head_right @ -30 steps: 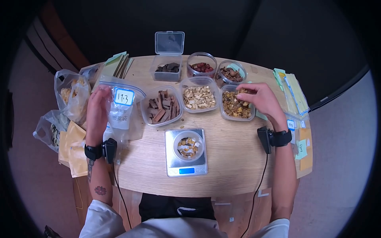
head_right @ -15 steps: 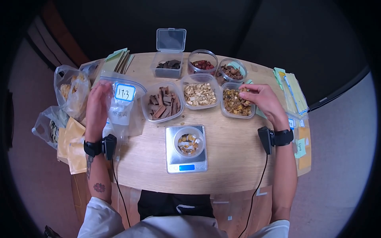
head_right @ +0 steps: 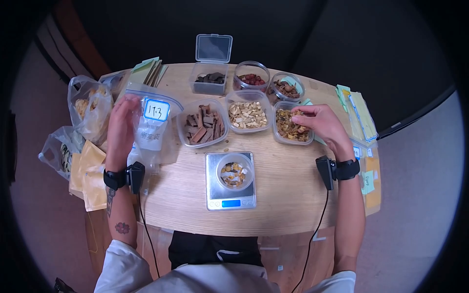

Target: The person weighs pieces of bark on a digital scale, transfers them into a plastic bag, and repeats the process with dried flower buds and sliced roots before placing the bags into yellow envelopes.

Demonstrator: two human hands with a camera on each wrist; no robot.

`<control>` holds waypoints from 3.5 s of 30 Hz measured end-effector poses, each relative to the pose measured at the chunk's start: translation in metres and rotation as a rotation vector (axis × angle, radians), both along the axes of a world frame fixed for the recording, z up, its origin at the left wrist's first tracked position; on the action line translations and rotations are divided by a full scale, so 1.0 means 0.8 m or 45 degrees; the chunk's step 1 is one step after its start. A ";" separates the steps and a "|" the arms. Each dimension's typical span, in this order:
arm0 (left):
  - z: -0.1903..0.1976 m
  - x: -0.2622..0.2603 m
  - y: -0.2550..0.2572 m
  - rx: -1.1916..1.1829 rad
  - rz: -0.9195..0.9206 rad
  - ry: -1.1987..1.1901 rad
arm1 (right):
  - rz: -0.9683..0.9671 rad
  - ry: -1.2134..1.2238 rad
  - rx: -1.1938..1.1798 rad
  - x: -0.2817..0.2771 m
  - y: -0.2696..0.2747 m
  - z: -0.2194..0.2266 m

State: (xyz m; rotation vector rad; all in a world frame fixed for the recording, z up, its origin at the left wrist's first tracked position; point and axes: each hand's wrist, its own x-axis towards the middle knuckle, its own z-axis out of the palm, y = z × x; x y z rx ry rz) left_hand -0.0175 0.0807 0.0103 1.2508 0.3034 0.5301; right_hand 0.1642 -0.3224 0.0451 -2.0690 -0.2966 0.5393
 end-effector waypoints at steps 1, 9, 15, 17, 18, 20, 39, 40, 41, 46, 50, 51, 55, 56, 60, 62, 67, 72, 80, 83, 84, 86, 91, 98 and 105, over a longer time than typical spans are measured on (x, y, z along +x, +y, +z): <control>0.000 0.000 0.000 0.004 0.002 0.004 | 0.006 -0.006 -0.008 -0.001 0.002 0.004; 0.000 -0.001 0.002 0.001 0.004 0.014 | -0.010 0.040 0.023 0.002 -0.001 0.002; 0.002 -0.002 -0.002 0.007 0.007 0.011 | -0.042 0.161 0.159 -0.003 -0.001 0.000; 0.001 -0.002 0.000 0.002 -0.009 -0.010 | -0.041 0.172 0.160 -0.013 0.005 0.014; 0.001 -0.002 0.000 0.006 -0.008 -0.004 | -0.008 0.155 0.158 -0.018 0.008 0.019; 0.003 -0.003 -0.001 0.016 -0.006 0.008 | 0.058 0.120 0.157 -0.027 0.012 0.031; 0.001 -0.003 0.006 0.018 -0.022 0.015 | 0.453 -0.262 -0.087 -0.164 0.104 0.037; -0.001 -0.003 0.010 0.037 -0.040 0.028 | 0.459 -0.328 -0.089 -0.166 0.104 0.034; -0.003 -0.004 0.013 0.055 -0.058 0.043 | 0.468 -0.375 -0.107 -0.168 0.104 0.033; -0.001 -0.005 0.014 0.076 -0.064 0.044 | 0.502 -0.553 -0.137 -0.176 0.106 0.029; 0.002 -0.002 0.006 0.006 -0.019 0.012 | 0.509 -0.601 -0.083 -0.178 0.105 0.023; 0.003 -0.002 0.005 0.005 -0.014 0.013 | 0.511 -0.607 -0.069 -0.178 0.104 0.021; 0.001 -0.004 0.009 0.045 -0.044 0.055 | 0.517 -0.629 -0.044 -0.180 0.103 0.018; 0.000 -0.004 0.012 0.065 -0.063 0.074 | 0.519 -0.637 -0.046 -0.180 0.103 0.018; 0.001 -0.004 0.010 0.063 -0.065 0.067 | 0.517 -0.661 -0.044 -0.182 0.104 0.017; -0.001 -0.004 0.012 0.060 -0.075 0.052 | 0.514 -0.671 -0.039 -0.182 0.104 0.016; -0.001 -0.004 0.010 0.051 -0.059 0.057 | 0.553 -0.697 -0.060 -0.181 0.102 0.014; 0.001 -0.001 0.003 0.036 -0.016 -0.005 | 0.553 -0.700 -0.042 -0.185 0.101 0.017; 0.004 -0.002 0.000 0.023 0.001 0.001 | 0.549 -0.695 -0.061 -0.187 0.100 0.025; 0.004 -0.002 0.000 0.054 0.011 0.019 | 0.558 -0.684 -0.073 -0.187 0.099 0.026; 0.005 -0.003 0.000 0.058 0.011 0.019 | 0.559 -0.674 -0.073 -0.187 0.098 0.026; 0.006 -0.003 -0.001 0.067 0.010 0.019 | 0.562 -0.666 -0.071 -0.187 0.097 0.026; 0.004 -0.003 0.001 0.068 0.003 0.024 | 0.567 -0.698 -0.078 -0.185 0.096 0.023; 0.003 -0.002 0.000 0.072 0.001 0.037 | 0.572 -0.718 -0.069 -0.183 0.095 0.023; 0.002 -0.002 0.000 0.075 -0.004 0.019 | 0.589 -0.739 -0.114 -0.182 0.094 0.026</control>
